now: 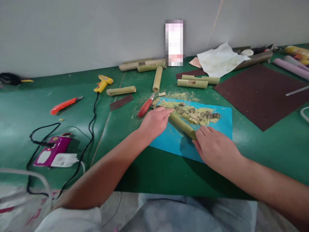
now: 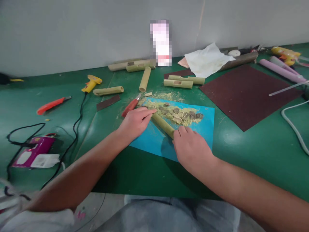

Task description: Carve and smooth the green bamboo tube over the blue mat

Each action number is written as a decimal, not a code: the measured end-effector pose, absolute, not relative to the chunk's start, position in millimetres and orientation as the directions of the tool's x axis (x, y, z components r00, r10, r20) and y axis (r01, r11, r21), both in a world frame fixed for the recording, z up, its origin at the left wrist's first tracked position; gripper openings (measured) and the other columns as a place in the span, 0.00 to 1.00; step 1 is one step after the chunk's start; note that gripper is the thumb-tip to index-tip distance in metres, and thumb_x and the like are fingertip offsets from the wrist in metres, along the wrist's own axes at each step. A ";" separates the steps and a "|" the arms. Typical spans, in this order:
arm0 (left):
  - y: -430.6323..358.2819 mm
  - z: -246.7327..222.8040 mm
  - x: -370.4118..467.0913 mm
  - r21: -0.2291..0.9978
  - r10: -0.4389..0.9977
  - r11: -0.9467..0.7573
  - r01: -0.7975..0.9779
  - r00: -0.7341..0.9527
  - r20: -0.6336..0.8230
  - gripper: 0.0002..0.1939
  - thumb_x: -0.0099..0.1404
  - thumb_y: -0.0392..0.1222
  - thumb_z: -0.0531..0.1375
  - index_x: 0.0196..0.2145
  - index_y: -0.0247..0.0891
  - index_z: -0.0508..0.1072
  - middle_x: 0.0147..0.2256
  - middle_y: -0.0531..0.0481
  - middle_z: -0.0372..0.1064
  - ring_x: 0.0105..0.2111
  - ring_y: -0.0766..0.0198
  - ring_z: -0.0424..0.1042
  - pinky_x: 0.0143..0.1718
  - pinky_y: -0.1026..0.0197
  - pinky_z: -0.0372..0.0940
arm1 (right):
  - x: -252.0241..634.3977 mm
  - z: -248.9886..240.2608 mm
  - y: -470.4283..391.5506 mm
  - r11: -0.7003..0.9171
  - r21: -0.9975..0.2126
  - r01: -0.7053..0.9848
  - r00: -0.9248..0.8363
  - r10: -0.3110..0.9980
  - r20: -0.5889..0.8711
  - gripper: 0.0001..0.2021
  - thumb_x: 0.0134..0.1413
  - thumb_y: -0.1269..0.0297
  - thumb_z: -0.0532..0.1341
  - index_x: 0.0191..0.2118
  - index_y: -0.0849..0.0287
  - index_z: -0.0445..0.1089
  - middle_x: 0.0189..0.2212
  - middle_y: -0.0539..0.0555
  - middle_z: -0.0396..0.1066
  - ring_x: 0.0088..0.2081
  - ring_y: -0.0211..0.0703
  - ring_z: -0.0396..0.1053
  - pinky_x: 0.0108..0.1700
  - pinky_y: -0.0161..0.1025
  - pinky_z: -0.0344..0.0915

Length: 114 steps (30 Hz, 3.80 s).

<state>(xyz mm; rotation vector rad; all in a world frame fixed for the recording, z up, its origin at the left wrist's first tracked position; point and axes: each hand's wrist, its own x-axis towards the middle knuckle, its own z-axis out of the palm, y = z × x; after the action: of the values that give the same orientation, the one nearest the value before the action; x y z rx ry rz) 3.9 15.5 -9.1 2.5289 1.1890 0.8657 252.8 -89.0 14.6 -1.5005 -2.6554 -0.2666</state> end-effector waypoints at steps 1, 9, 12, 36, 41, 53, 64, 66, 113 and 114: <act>18.7 -8.5 4.2 0.423 0.765 -0.640 0.641 0.486 0.422 0.15 0.75 0.35 0.56 0.50 0.35 0.83 0.40 0.42 0.81 0.40 0.58 0.80 0.47 0.57 0.77 | 253.0 14.1 -89.4 0.505 0.120 0.855 -0.519 0.839 0.163 0.09 0.67 0.69 0.58 0.34 0.60 0.72 0.30 0.56 0.70 0.33 0.46 0.68 0.32 0.41 0.58; 8.2 -6.0 1.9 0.471 0.755 -0.650 0.597 0.434 0.491 0.15 0.75 0.35 0.57 0.52 0.35 0.82 0.38 0.44 0.81 0.37 0.62 0.80 0.43 0.60 0.77 | 253.6 12.8 -92.0 0.484 0.162 0.860 -0.509 0.836 0.204 0.11 0.68 0.68 0.56 0.34 0.59 0.72 0.29 0.56 0.70 0.32 0.46 0.67 0.32 0.41 0.57; 5.3 -9.5 5.9 0.482 0.764 -0.642 0.597 0.441 0.471 0.12 0.73 0.36 0.61 0.50 0.35 0.83 0.36 0.45 0.81 0.34 0.62 0.79 0.40 0.61 0.76 | 254.9 13.2 -91.8 0.486 0.149 0.861 -0.508 0.836 0.206 0.11 0.69 0.68 0.56 0.33 0.58 0.71 0.29 0.56 0.70 0.31 0.45 0.67 0.32 0.41 0.57; -6.8 -17.2 20.6 0.381 0.696 -0.713 0.589 0.522 0.493 0.16 0.78 0.39 0.54 0.49 0.34 0.81 0.34 0.45 0.79 0.33 0.63 0.78 0.38 0.62 0.75 | 258.4 13.6 -87.9 0.495 0.074 0.866 -0.497 0.833 0.243 0.09 0.66 0.69 0.57 0.33 0.58 0.70 0.28 0.55 0.70 0.31 0.46 0.70 0.32 0.41 0.58; -10.9 -14.6 22.5 0.400 0.711 -0.697 0.595 0.503 0.492 0.15 0.78 0.37 0.54 0.48 0.33 0.82 0.33 0.45 0.78 0.32 0.63 0.77 0.36 0.63 0.74 | 258.3 13.7 -87.5 0.506 0.083 0.858 -0.507 0.812 0.290 0.09 0.65 0.70 0.58 0.32 0.59 0.70 0.27 0.55 0.69 0.31 0.46 0.70 0.32 0.42 0.57; -10.9 -16.3 17.6 0.360 0.667 -0.742 0.565 0.574 0.475 0.16 0.79 0.38 0.53 0.50 0.33 0.81 0.35 0.44 0.78 0.34 0.63 0.78 0.37 0.63 0.74 | 255.0 16.9 -89.2 0.500 0.102 0.860 -0.509 0.829 0.232 0.10 0.67 0.69 0.56 0.33 0.57 0.70 0.28 0.55 0.70 0.32 0.45 0.68 0.32 0.41 0.56; -10.0 -9.5 17.9 0.400 0.707 -0.704 0.587 0.523 0.477 0.14 0.78 0.37 0.55 0.48 0.33 0.82 0.35 0.45 0.78 0.34 0.63 0.78 0.38 0.63 0.73 | 254.5 17.4 -90.5 0.507 0.138 0.851 -0.526 0.814 0.247 0.10 0.67 0.69 0.57 0.33 0.58 0.71 0.27 0.55 0.69 0.31 0.45 0.69 0.31 0.40 0.59; -10.7 -8.9 17.6 0.405 0.696 -0.718 0.567 0.555 0.456 0.14 0.78 0.37 0.55 0.50 0.33 0.81 0.34 0.46 0.78 0.33 0.64 0.77 0.36 0.64 0.73 | 253.9 17.7 -90.5 0.511 0.137 0.848 -0.529 0.810 0.253 0.10 0.67 0.69 0.57 0.32 0.58 0.70 0.27 0.55 0.69 0.30 0.45 0.69 0.31 0.40 0.59; -16.1 -15.2 25.2 0.333 0.638 -0.770 0.545 0.645 0.420 0.19 0.81 0.40 0.50 0.56 0.31 0.78 0.35 0.44 0.77 0.34 0.61 0.78 0.37 0.60 0.75 | 262.6 22.1 -89.5 0.486 0.088 0.870 -0.488 0.821 0.295 0.04 0.59 0.66 0.64 0.32 0.58 0.71 0.28 0.54 0.71 0.31 0.47 0.72 0.31 0.41 0.60; -16.0 -15.0 24.8 0.330 0.639 -0.769 0.548 0.648 0.415 0.19 0.81 0.40 0.50 0.56 0.32 0.78 0.35 0.44 0.78 0.35 0.61 0.79 0.38 0.60 0.75 | 262.4 21.2 -89.1 0.493 0.081 0.867 -0.493 0.821 0.286 0.05 0.59 0.67 0.64 0.32 0.58 0.71 0.27 0.54 0.71 0.30 0.47 0.72 0.30 0.41 0.61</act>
<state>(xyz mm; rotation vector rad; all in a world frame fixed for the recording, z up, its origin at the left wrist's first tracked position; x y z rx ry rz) 24.8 -16.0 -15.0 2.6905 0.9777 0.7784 262.4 -89.1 21.2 -1.4502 -2.5268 -0.3166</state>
